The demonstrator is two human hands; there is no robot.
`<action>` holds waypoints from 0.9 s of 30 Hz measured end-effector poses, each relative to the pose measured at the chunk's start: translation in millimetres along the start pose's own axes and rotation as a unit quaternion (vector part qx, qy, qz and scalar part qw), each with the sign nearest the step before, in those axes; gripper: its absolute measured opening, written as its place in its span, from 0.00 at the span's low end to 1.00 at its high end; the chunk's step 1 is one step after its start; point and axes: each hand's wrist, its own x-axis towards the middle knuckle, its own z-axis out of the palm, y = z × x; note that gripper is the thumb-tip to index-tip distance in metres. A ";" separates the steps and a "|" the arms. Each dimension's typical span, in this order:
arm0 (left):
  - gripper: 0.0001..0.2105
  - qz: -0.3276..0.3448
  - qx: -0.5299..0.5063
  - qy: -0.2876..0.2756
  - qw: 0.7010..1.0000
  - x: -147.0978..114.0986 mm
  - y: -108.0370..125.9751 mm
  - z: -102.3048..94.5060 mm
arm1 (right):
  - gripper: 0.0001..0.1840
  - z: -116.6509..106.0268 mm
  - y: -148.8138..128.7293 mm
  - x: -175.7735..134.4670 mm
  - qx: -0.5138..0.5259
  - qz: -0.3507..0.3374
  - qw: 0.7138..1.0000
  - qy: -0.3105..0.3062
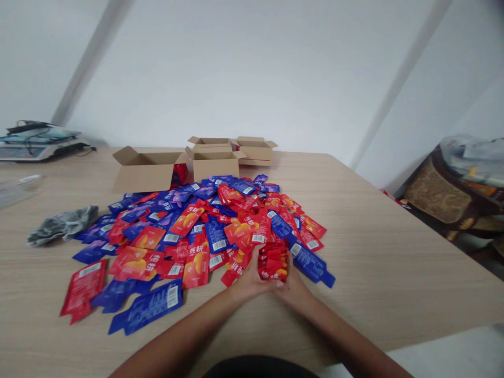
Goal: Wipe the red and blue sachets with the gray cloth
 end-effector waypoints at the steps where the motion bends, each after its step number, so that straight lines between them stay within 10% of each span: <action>1: 0.44 -0.001 -0.012 0.004 1.000 -0.6 0.4 1.8 | 0.33 0.5 -0.8 0.1 -0.002 -0.001 1.000 0.000; 17: 0.30 -0.048 -0.121 0.144 0.981 -1.8 31.1 17.8 | 0.49 4.5 -25.8 13.4 0.115 0.074 0.990 -0.022; 27: 0.23 -0.089 -0.143 0.083 0.982 29.5 72.4 15.1 | 0.36 -11.8 -48.7 43.9 0.400 0.211 0.891 0.036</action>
